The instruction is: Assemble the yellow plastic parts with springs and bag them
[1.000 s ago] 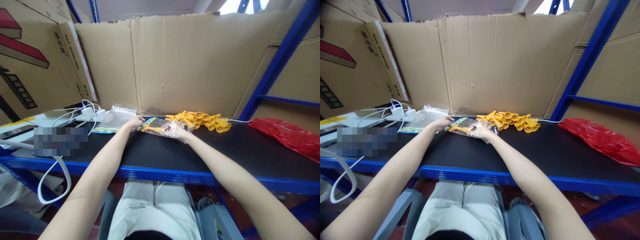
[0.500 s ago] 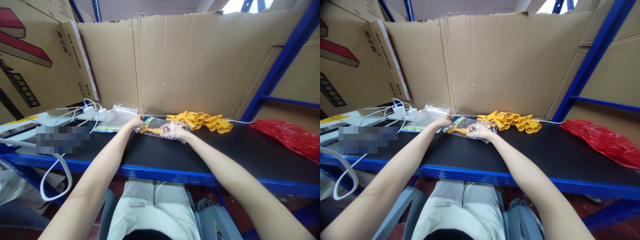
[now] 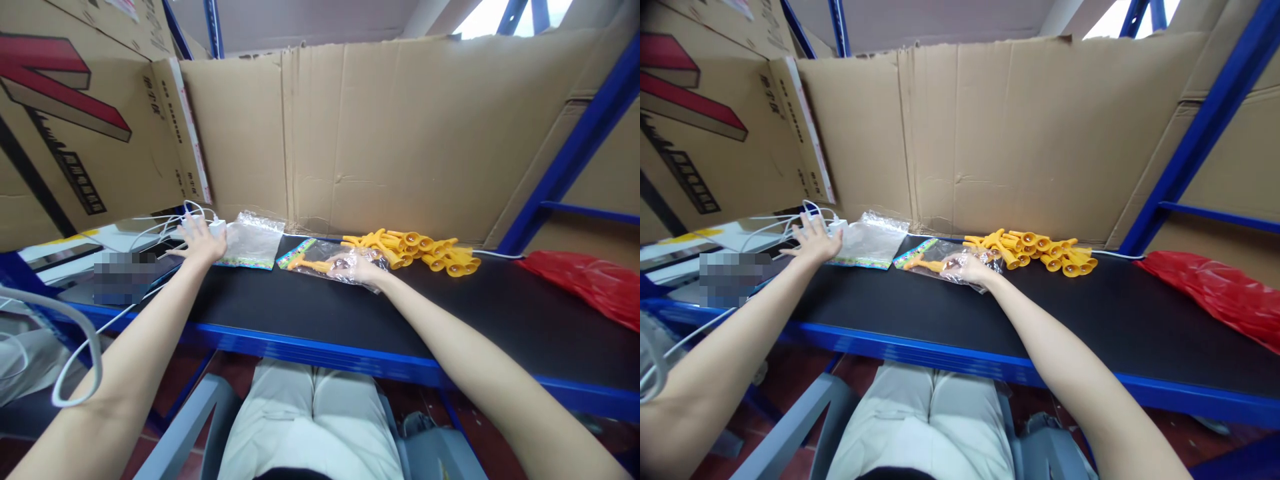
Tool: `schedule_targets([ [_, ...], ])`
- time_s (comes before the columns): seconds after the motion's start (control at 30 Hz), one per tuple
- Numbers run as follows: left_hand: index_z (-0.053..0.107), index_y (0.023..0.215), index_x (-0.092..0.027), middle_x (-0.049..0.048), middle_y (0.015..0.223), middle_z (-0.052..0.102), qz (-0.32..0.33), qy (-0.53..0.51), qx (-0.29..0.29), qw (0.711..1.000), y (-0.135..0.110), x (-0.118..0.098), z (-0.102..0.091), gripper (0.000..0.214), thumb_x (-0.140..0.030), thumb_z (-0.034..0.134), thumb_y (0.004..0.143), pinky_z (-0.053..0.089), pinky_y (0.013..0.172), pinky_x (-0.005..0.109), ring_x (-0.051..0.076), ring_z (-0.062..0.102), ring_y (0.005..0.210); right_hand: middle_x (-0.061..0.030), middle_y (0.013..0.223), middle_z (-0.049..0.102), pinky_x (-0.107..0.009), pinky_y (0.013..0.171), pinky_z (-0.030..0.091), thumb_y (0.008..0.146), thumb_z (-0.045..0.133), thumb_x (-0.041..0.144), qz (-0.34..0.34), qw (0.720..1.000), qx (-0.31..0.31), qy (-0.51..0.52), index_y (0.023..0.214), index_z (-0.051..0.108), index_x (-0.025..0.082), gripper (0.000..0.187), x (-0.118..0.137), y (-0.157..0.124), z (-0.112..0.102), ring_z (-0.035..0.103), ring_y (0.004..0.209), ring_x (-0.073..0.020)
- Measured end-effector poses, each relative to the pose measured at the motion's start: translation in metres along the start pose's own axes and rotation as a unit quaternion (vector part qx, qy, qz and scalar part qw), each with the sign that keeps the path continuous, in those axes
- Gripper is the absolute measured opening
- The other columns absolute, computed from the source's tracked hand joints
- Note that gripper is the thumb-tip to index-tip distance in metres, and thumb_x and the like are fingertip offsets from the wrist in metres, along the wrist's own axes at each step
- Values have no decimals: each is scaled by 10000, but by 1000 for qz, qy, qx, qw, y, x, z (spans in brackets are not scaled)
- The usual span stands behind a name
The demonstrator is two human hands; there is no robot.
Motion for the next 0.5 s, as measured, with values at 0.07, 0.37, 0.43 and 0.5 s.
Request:
schedule_targets([
  [0.07, 33, 1463, -171, 41, 1525, -146, -30, -12, 3, 999, 11, 18, 7, 759, -606, 146, 852, 166, 1011, 665, 377, -46, 1375, -65, 937, 663, -289, 776, 463, 636, 711, 308, -7, 1000, -4, -5, 904, 668, 144, 317, 0, 0, 0, 596, 865, -174],
  [0.37, 56, 1445, -48, 152, 1518, -99, -39, -29, -5, 999, 30, 37, 22, 794, -591, 123, 869, 110, 1088, 527, 363, 8, 1377, -54, 905, 668, -300, 740, 476, 639, 703, 328, -20, 1000, 0, -7, 933, 670, 159, 341, -3, 1, 1, 601, 826, -176],
  [0.43, 67, 1445, -43, 162, 1516, -100, -44, -33, -8, 998, 30, 35, 21, 783, -577, 125, 875, 105, 1097, 507, 360, 19, 1378, -55, 898, 669, -296, 735, 476, 639, 702, 324, -24, 1000, -3, -4, 923, 674, 160, 329, -2, 1, 0, 602, 824, -176],
  [0.5, 64, 1446, -40, 162, 1515, -106, -46, -39, -10, 998, 30, 32, 19, 783, -573, 121, 876, 109, 1095, 517, 373, 31, 1375, -60, 889, 668, -284, 726, 475, 645, 699, 322, -23, 1000, -5, -3, 913, 678, 153, 317, -2, 1, 1, 603, 823, -174],
])
Point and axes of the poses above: each hand's wrist, its own y-axis towards the middle knuckle, its own z-axis out of the palm, x = y × z, the point moved 1 cm from there along y, towards the middle knuckle
